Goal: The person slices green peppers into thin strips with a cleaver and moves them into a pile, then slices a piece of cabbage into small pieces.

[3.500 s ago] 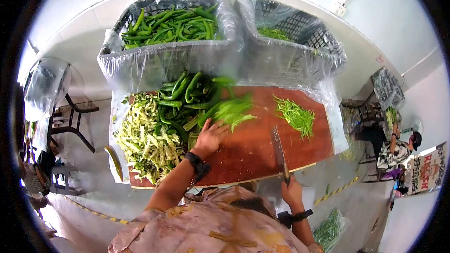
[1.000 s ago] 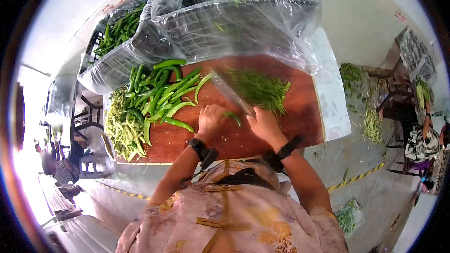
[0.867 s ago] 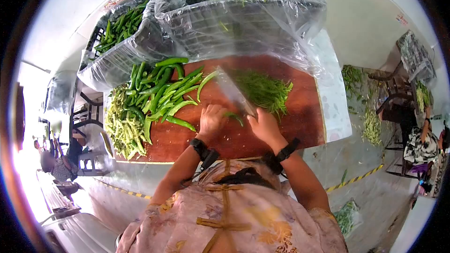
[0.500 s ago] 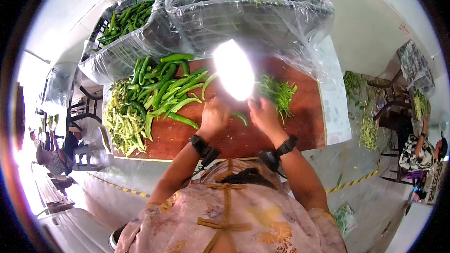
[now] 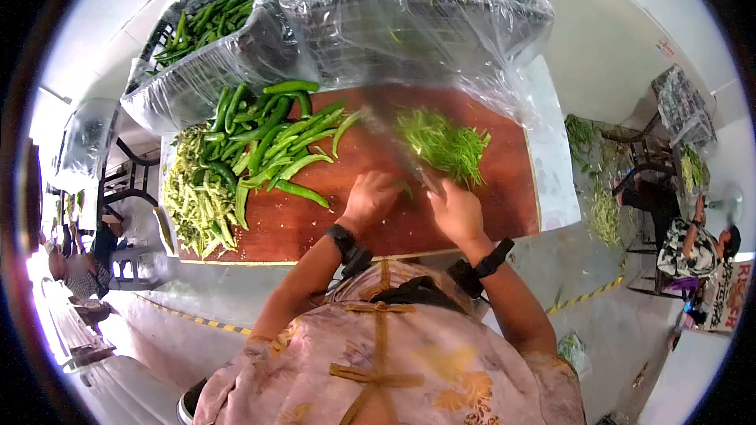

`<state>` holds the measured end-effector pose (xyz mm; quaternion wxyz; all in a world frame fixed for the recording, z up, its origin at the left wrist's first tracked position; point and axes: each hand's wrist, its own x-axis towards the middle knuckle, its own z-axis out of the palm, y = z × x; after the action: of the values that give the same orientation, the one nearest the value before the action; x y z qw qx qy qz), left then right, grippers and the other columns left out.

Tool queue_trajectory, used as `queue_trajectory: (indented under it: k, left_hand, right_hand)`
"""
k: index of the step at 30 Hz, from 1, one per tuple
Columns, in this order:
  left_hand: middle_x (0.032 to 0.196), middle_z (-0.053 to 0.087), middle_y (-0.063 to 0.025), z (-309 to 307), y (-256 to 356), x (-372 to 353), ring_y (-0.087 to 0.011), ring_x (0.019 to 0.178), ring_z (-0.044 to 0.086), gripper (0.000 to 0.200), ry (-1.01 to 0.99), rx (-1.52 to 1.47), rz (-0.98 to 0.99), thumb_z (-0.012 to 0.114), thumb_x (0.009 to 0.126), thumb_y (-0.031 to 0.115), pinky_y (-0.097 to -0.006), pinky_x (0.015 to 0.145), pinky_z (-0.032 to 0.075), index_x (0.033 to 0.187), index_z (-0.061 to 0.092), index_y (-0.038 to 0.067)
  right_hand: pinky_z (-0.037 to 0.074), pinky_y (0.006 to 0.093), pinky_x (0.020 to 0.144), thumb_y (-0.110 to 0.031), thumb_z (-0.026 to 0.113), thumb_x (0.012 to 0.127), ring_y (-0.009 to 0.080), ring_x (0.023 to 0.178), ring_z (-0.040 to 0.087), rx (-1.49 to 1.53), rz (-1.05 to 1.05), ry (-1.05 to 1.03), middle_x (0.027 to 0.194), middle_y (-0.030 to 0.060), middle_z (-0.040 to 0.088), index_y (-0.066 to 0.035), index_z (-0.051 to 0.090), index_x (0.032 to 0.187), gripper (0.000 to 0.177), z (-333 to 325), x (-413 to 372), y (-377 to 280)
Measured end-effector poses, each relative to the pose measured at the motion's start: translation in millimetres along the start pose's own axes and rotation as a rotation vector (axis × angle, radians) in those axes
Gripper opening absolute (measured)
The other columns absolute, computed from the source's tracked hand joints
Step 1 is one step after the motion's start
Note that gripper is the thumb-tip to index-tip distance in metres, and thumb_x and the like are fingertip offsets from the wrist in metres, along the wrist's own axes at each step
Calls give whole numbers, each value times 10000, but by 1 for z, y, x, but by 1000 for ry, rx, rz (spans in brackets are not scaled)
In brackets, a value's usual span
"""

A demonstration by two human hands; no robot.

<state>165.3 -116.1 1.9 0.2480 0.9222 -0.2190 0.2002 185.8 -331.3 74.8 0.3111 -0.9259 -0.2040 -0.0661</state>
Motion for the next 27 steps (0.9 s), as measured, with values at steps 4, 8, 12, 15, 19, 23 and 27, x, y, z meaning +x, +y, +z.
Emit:
queue_trajectory:
  k: [4,8,12,15,19,23,27]
  left_hand:
    - [1050,569,-76,5,2,2,-277,1005,526,289,21,25,12,599,720,120,-412,841,433,1007,639,119]
    - [1057,568,-75,6,6,3,-276,1017,522,271,-4,45,-32,593,708,119,-411,842,434,973,637,89]
    - [1055,574,-75,4,6,5,-269,1021,525,260,-7,60,-16,593,704,127,-403,837,436,955,638,75]
    - [1036,579,-70,6,1,5,-261,1014,528,253,24,48,43,596,707,127,-394,833,437,952,640,79]
    - [1028,585,-64,9,-2,5,-258,1004,533,249,-14,53,29,602,710,129,-390,825,439,951,644,82]
    - [1063,594,-51,9,-4,1,-261,1015,541,258,-15,37,-9,616,718,137,-397,807,446,971,657,107]
    - [1095,597,-35,13,-5,-3,-262,1033,543,254,-15,85,-13,605,724,129,-411,789,453,969,673,143]
  right_hand:
    - [445,491,572,-202,641,842,440,668,570,-26,35,-114,706,228,581,-2,542,844,223,1,-15,11]
    - [465,492,611,-131,604,825,421,708,594,-54,12,-174,774,218,611,-19,526,949,185,6,-20,11]
    - [477,504,633,-79,567,807,419,726,604,-100,-2,-221,775,214,625,-22,501,1099,304,12,-14,10]
    - [474,509,638,-85,574,797,422,730,603,-120,46,-274,776,221,624,-17,509,1121,337,10,-6,7]
    - [475,507,619,-123,586,815,425,702,599,-178,34,-306,727,214,617,-37,541,1072,275,12,-3,7]
    - [478,493,600,-200,616,848,408,698,610,-110,13,-321,720,201,624,-52,552,1056,264,12,-8,-2]
    - [488,484,622,-226,625,847,396,726,622,-110,-22,-299,780,189,645,-50,557,1071,293,15,-14,1]
